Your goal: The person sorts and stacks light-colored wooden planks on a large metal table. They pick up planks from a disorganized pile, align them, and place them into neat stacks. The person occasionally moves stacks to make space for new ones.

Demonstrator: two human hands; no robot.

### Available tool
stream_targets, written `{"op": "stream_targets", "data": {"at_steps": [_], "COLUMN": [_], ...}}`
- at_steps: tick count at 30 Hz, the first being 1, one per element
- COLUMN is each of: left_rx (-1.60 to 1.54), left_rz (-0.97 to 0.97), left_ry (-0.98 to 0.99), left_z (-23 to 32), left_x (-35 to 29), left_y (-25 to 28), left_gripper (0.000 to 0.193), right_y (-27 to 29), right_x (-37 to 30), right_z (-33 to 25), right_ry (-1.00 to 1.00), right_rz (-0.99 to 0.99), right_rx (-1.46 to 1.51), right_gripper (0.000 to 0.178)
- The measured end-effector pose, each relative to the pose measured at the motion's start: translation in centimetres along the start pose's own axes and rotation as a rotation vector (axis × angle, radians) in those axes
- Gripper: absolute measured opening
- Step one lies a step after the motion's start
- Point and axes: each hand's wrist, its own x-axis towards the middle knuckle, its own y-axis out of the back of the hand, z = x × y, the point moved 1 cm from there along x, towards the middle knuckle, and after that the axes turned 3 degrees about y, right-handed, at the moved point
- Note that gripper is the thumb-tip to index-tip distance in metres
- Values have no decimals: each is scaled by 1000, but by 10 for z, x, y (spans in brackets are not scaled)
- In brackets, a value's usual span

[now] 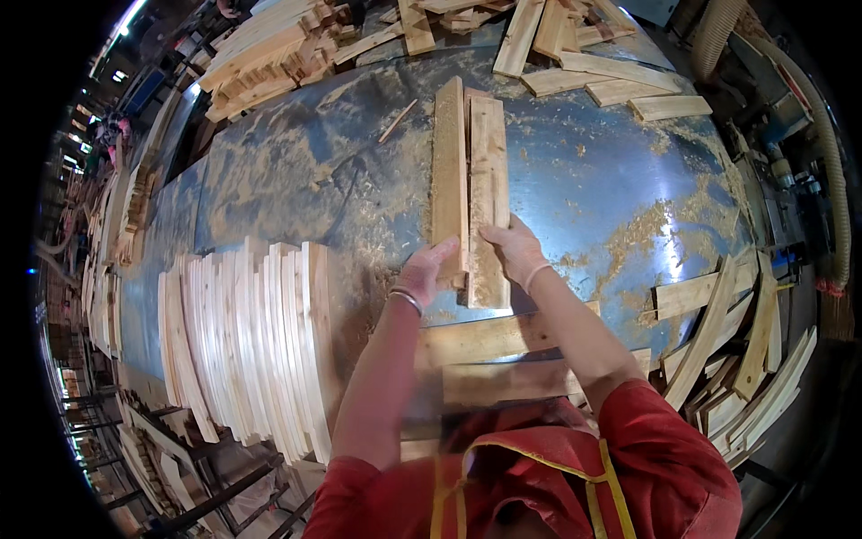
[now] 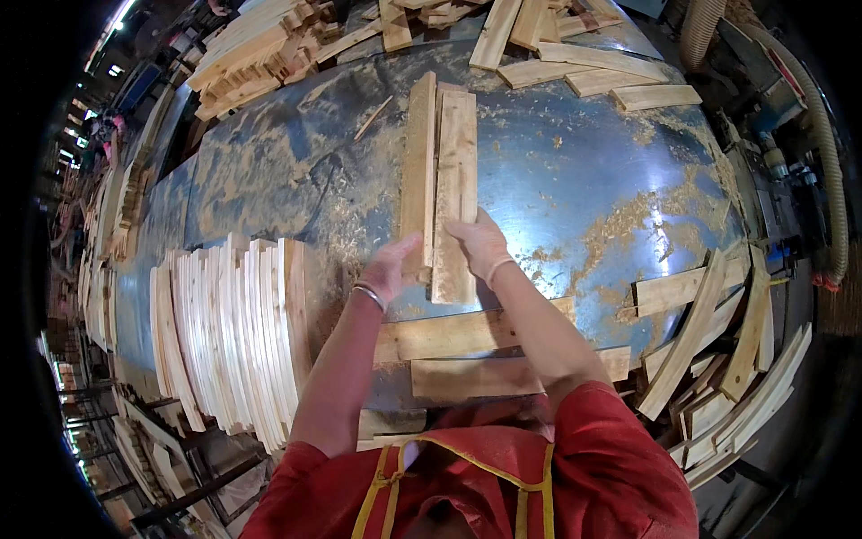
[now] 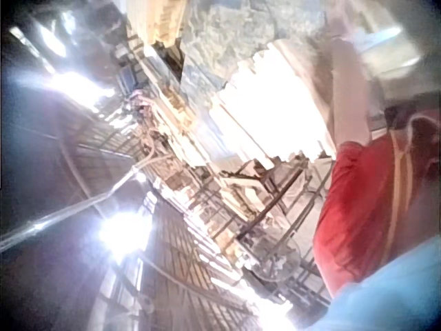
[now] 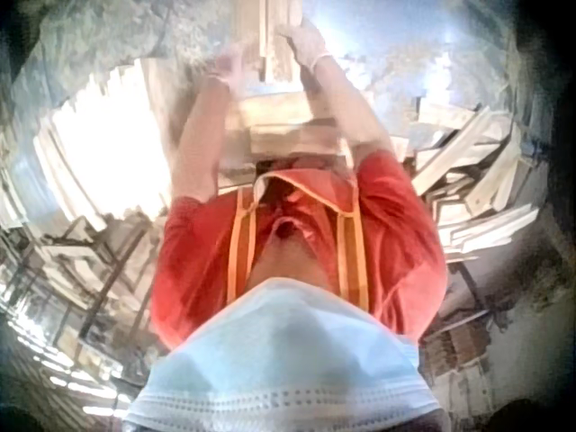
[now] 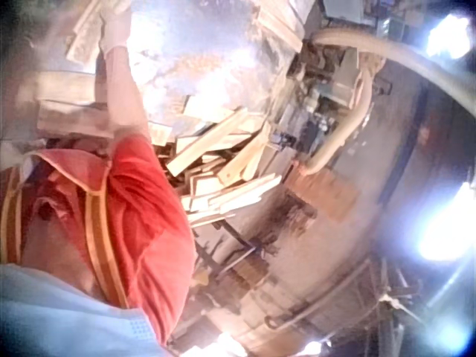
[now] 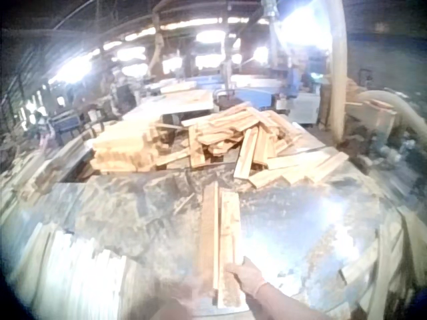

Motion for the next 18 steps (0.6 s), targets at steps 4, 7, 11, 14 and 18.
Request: {"op": "stream_targets", "data": {"at_steps": [4, 7, 11, 14, 18], "left_rx": [-263, 29, 715, 866, 1375], "left_rz": [-58, 279, 585, 667, 660], "left_ry": [-18, -134, -293, -206, -455], "left_z": [-6, 3, -51, -72, -109], "left_x": [-42, -117, -205, -279, -313], "left_y": [49, 71, 128, 142, 178], "left_gripper": [22, 11, 22, 27, 39], "right_y": [-16, -25, -69, -150, -222], "right_x": [-64, -98, -135, -192, -227], "right_z": [-30, -12, 62, 99, 159], "right_ry": [-95, 61, 93, 91, 109], "right_rz": [34, 29, 45, -59, -376], "right_rx": [198, -92, -516, -826, -1012], "right_gripper": [56, 60, 67, 71, 74]}}
